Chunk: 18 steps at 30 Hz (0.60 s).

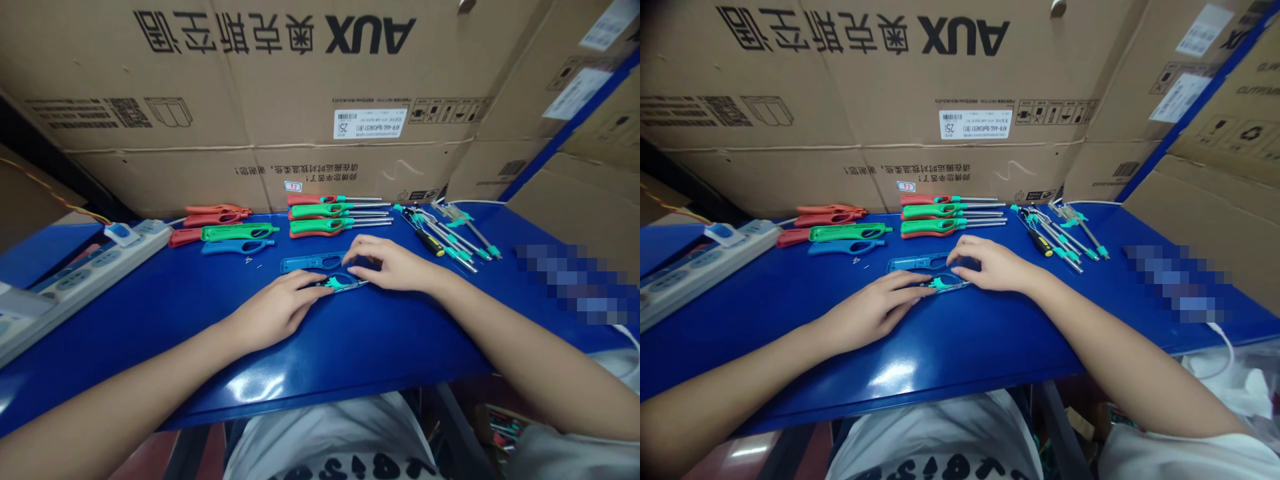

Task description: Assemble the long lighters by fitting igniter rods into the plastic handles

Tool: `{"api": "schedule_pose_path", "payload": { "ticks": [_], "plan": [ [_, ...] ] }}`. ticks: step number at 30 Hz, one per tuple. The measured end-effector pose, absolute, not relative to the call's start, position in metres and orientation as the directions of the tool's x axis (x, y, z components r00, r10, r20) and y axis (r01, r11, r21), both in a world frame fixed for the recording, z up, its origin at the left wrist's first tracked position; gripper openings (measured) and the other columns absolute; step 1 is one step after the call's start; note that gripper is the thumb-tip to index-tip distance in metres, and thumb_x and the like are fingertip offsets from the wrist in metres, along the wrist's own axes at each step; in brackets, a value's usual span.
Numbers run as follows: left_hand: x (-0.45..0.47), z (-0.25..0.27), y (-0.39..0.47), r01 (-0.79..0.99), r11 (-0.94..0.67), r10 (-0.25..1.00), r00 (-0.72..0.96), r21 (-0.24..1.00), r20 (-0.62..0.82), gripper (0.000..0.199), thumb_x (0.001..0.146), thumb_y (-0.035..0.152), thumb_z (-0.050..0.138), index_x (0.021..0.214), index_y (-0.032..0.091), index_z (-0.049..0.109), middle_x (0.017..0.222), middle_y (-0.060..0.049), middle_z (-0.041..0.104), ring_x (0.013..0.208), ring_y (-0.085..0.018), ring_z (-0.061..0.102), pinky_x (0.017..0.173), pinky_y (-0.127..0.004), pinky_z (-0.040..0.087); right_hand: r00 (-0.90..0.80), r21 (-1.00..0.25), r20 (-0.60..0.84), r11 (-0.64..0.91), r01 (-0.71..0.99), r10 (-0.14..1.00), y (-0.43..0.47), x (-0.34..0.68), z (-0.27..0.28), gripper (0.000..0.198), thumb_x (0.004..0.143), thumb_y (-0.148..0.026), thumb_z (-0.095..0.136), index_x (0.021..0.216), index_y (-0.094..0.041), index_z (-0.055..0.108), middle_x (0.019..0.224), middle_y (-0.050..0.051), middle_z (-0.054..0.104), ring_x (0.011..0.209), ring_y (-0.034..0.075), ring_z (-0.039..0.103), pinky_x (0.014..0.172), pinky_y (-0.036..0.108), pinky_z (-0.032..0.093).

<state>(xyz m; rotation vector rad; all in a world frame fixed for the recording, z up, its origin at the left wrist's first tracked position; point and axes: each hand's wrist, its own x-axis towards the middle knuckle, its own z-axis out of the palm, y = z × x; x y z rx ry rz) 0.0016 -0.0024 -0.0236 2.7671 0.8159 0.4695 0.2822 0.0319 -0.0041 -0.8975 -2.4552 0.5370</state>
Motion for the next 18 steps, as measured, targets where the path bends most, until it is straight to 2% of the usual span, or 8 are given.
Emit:
{"api": "schedule_pose_path", "payload": {
  "ticks": [3, 6, 8, 14, 18],
  "plan": [
    [0.001, -0.025, 0.001, 0.465, -0.830, 0.544, 0.797, 0.309, 0.261, 0.039, 0.101, 0.015, 0.045, 0.134, 0.023, 0.063, 0.139, -0.012, 0.061, 0.127, -0.026, 0.058, 0.105, -0.045, 0.051, -0.647, -0.378, 0.373, 0.746, 0.549, 0.665, 0.037, 0.282, -0.012, 0.031, 0.098, -0.017, 0.050, 0.123, -0.022, 0.068, 0.120, 0.012, 0.060, 0.115, 0.024, 0.056, 0.104, 0.044, 0.045],
    [0.000, -0.026, 0.003, 0.450, -0.837, 0.534, 0.794, 0.312, 0.289, 0.039, 0.100, 0.013, 0.046, 0.133, 0.023, 0.064, 0.138, -0.011, 0.062, 0.127, -0.025, 0.059, 0.105, -0.043, 0.051, -0.637, -0.308, 0.337, 0.721, 0.621, 0.693, 0.040, 0.281, -0.021, 0.035, 0.096, -0.014, 0.048, 0.122, -0.025, 0.069, 0.130, 0.013, 0.056, 0.122, 0.028, 0.053, 0.105, 0.053, 0.043],
    [-0.001, -0.027, 0.003, 0.441, -0.842, 0.529, 0.791, 0.312, 0.307, 0.038, 0.100, 0.013, 0.047, 0.132, 0.024, 0.064, 0.137, -0.011, 0.063, 0.126, -0.024, 0.059, 0.105, -0.042, 0.052, -0.614, -0.315, 0.315, 0.690, 0.652, 0.724, 0.041, 0.280, -0.025, 0.029, 0.094, -0.015, 0.053, 0.114, -0.024, 0.071, 0.131, 0.013, 0.056, 0.123, 0.030, 0.053, 0.105, 0.055, 0.044],
    [-0.002, -0.027, 0.006, 0.436, -0.837, 0.538, 0.768, 0.331, 0.347, 0.032, 0.101, 0.016, 0.048, 0.126, 0.022, 0.068, 0.132, -0.010, 0.066, 0.121, -0.023, 0.064, 0.102, -0.040, 0.055, -0.563, -0.401, 0.311, 0.643, 0.653, 0.766, 0.045, 0.284, -0.024, 0.007, 0.087, -0.020, 0.064, 0.094, -0.020, 0.066, 0.125, 0.012, 0.058, 0.120, 0.029, 0.056, 0.104, 0.051, 0.045],
    [-0.003, -0.028, 0.010, 0.447, -0.824, 0.557, 0.749, 0.348, 0.359, 0.028, 0.101, 0.018, 0.051, 0.122, 0.020, 0.070, 0.130, -0.010, 0.067, 0.117, -0.022, 0.066, 0.101, -0.038, 0.055, -0.526, -0.471, 0.347, 0.629, 0.619, 0.777, 0.045, 0.286, -0.019, 0.005, 0.088, -0.023, 0.062, 0.092, -0.020, 0.062, 0.102, 0.007, 0.066, 0.094, 0.022, 0.064, 0.087, 0.040, 0.053]
  ]
}}
